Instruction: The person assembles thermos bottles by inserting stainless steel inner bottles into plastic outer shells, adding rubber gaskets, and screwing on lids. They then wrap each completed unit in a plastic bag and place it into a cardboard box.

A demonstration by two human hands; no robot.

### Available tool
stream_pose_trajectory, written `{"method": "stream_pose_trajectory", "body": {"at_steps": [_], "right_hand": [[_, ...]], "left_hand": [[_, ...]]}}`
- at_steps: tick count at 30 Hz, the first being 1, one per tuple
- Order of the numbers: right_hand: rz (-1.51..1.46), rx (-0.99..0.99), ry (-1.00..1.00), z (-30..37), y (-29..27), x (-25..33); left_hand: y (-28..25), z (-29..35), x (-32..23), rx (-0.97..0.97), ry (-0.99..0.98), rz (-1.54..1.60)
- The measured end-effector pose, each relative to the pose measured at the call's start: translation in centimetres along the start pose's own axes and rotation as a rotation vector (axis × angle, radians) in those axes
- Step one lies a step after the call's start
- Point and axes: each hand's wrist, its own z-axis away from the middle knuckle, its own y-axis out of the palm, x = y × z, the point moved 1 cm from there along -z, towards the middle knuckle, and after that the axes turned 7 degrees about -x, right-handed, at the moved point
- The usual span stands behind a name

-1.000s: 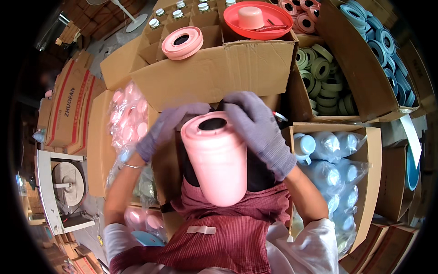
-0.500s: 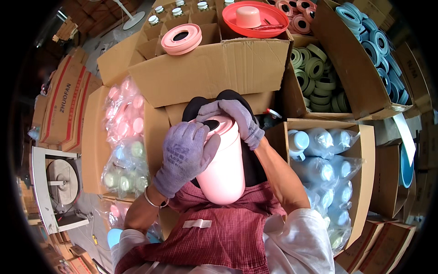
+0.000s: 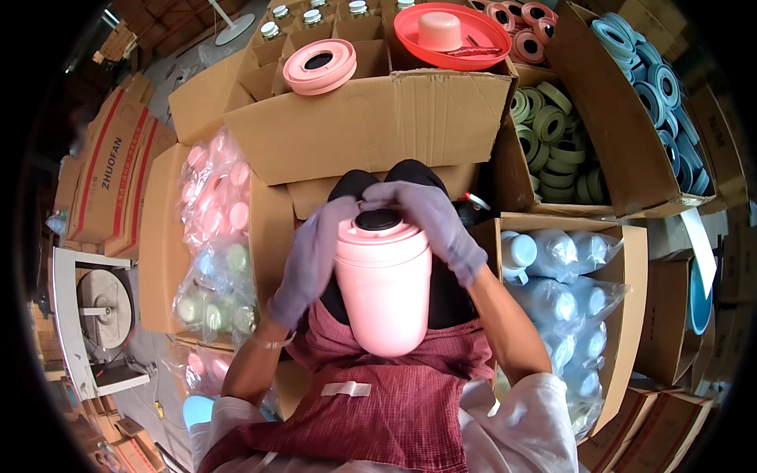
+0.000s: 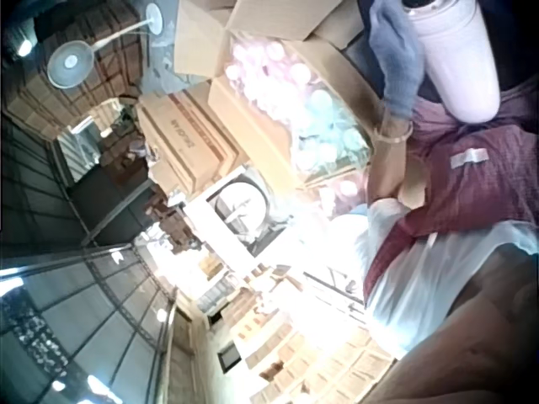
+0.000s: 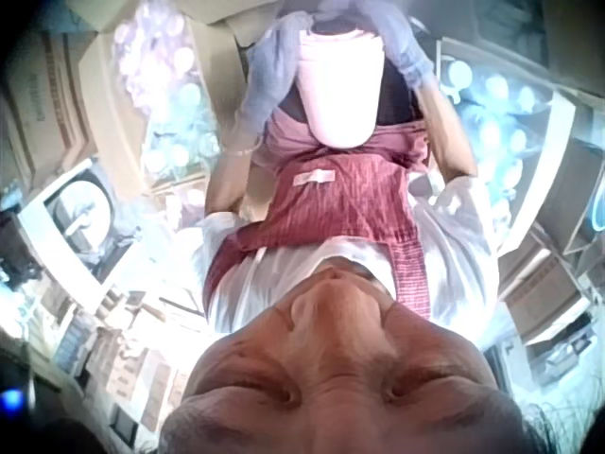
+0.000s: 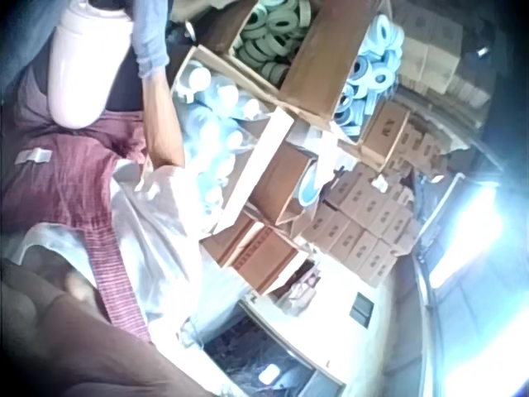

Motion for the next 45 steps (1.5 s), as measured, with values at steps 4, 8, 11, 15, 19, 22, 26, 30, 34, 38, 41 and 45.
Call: {"method": "stream_pose_trajectory", "body": {"at_steps": [4,8,11,15,19,22,26,30,34,38,41,45], "right_hand": [[-0.456,0.236,-0.008,-1.9,-0.1,-3.2],[0.356,0.031,-0.147,0.5,1.2,1.4],[1.009,0.061,-0.684,6.7,5.2,6.3],[1.278,0.131,-0.611,13.1,3.4,10.4],[1.187,0.111,-0.287,15.6,-2.2,11.7],[1.168,0.165,-0.639,14.7,-6.1,8.3],[0.593,-0.302,0.193,15.6,-7.5,1.9],[-0.468,-0.470,0.572,18.7,-9.3,-2.2],[0.346,-0.493,-0.133,18.1,-5.6,1.6],[0.289,-0.360,-0.122,17.4,-6.3,0.4],[-0.961,-0.386,0.456,16.3,-8.3,-6.4],[-0.157,-0.461,-0.088,15.7,-7.7,-2.5]], "left_hand": [[-1.4,2.3,-7.0,-0.056,0.058,-0.502],[-2.3,0.8,0.3,0.086,-0.195,0.134],[1.0,0.1,6.2,0.303,-0.278,0.607],[3.7,1.9,4.0,0.167,-0.298,0.674],[6.4,9.1,4.7,0.007,-0.523,0.562],[7.1,10.3,3.5,0.231,-0.935,0.768],[4.5,8.4,-1.3,0.263,-0.722,0.656],[3.3,6.6,-7.5,0.289,0.443,0.031],[3.6,6.1,-3.0,0.233,-0.627,0.675],[2.4,2.6,-3.6,0.299,-0.024,0.192],[2.8,1.4,-9.3,0.204,0.700,-0.152],[1.9,0.1,-3.6,0.208,-0.039,0.282]]}}
